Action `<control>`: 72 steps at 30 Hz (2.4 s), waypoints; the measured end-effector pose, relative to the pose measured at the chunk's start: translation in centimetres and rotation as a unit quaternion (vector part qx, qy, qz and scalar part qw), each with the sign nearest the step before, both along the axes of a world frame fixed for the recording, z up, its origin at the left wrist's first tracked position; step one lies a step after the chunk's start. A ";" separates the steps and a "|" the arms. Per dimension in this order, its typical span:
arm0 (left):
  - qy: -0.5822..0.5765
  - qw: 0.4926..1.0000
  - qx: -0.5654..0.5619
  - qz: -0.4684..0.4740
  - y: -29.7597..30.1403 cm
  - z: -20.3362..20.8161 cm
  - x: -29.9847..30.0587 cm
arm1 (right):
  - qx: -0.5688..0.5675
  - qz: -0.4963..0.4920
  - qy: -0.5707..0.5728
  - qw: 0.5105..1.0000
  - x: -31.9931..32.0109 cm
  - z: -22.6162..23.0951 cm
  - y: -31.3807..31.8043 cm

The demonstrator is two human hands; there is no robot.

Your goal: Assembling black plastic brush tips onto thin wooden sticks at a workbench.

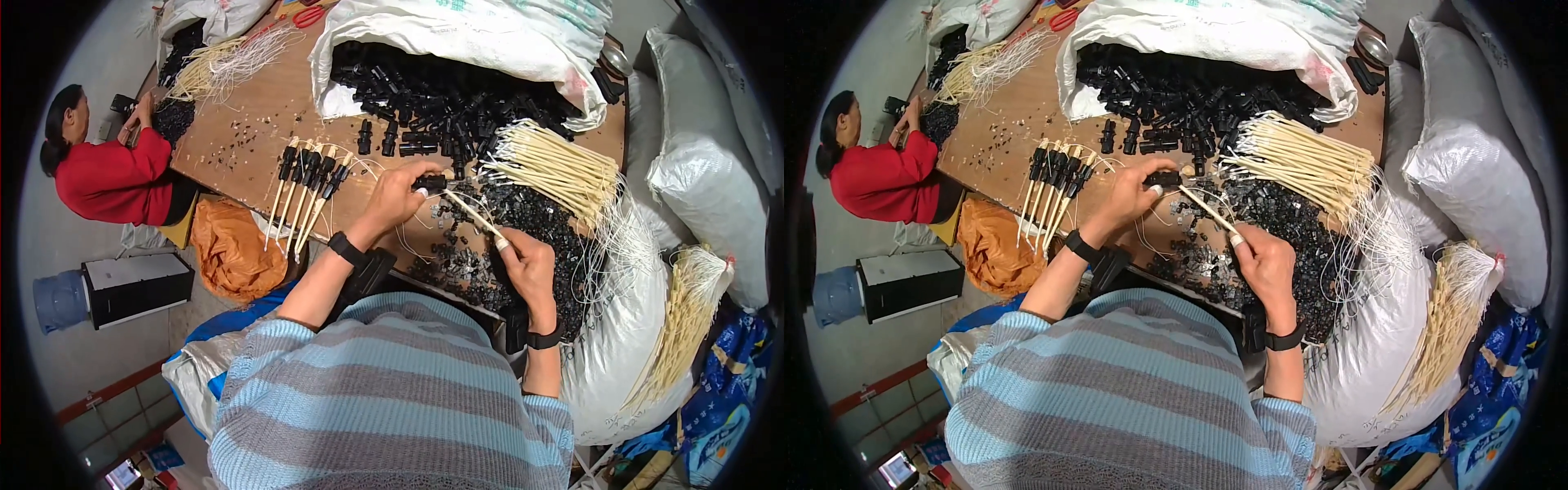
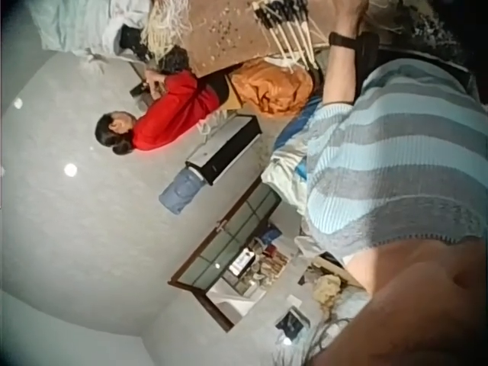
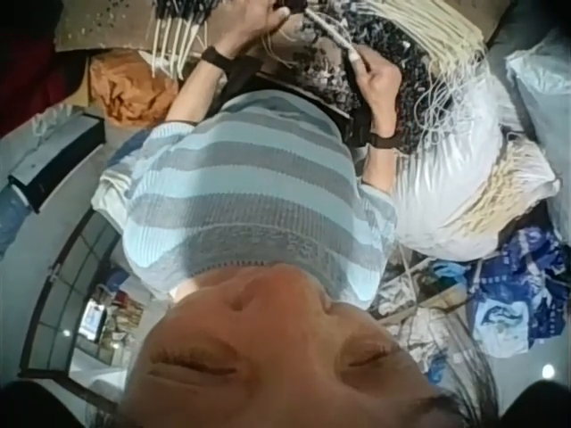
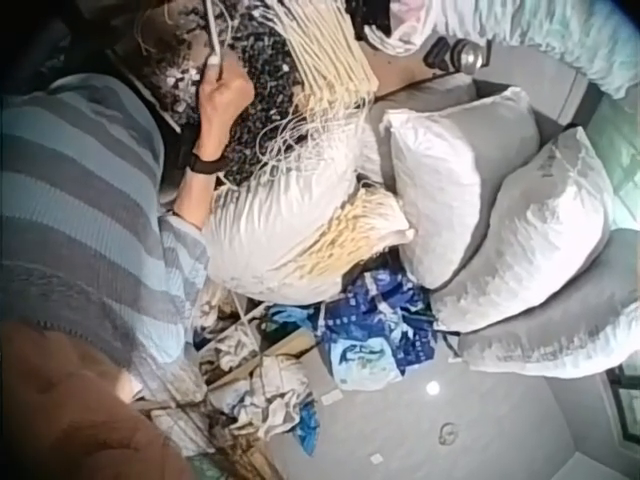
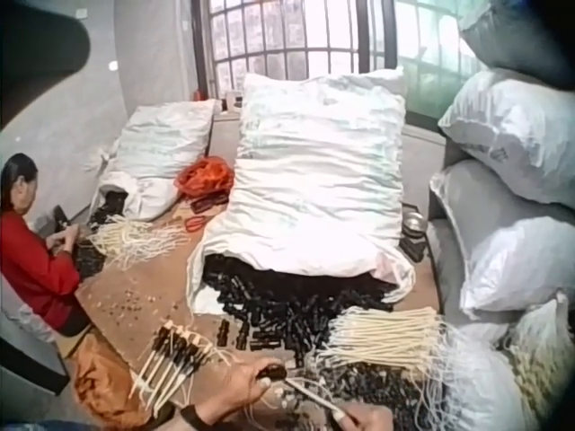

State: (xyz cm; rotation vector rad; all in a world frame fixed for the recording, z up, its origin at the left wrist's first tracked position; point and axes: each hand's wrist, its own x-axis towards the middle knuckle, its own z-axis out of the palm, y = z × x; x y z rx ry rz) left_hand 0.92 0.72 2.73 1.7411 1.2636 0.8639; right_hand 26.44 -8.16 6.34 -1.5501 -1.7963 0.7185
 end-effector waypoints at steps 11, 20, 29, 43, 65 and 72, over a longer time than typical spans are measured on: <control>0.029 0.997 0.071 -0.018 0.1 0.2 -0.6 | 0.024 -0.001 0.012 1.000 -0.1 0.7 -0.5; 0.217 0.920 0.245 -0.214 -3.8 4.4 4.5 | 0.198 0.016 -0.114 0.973 -3.7 -0.5 2.0; 0.149 0.988 0.048 0.001 -2.6 1.4 -1.0 | -0.088 -0.088 0.608 0.784 0.0 -0.1 1.6; -0.015 0.992 -0.114 -0.047 -3.0 1.1 1.9 | 0.052 0.020 -0.028 0.998 -5.3 -0.8 0.6; 0.085 0.977 -0.013 -0.194 -4.0 1.7 2.2 | 0.030 0.089 -0.007 0.996 -5.4 -0.9 0.4; -0.039 0.980 0.161 -0.111 -3.6 1.8 1.9 | 0.050 0.031 0.002 0.998 -5.9 -0.8 0.3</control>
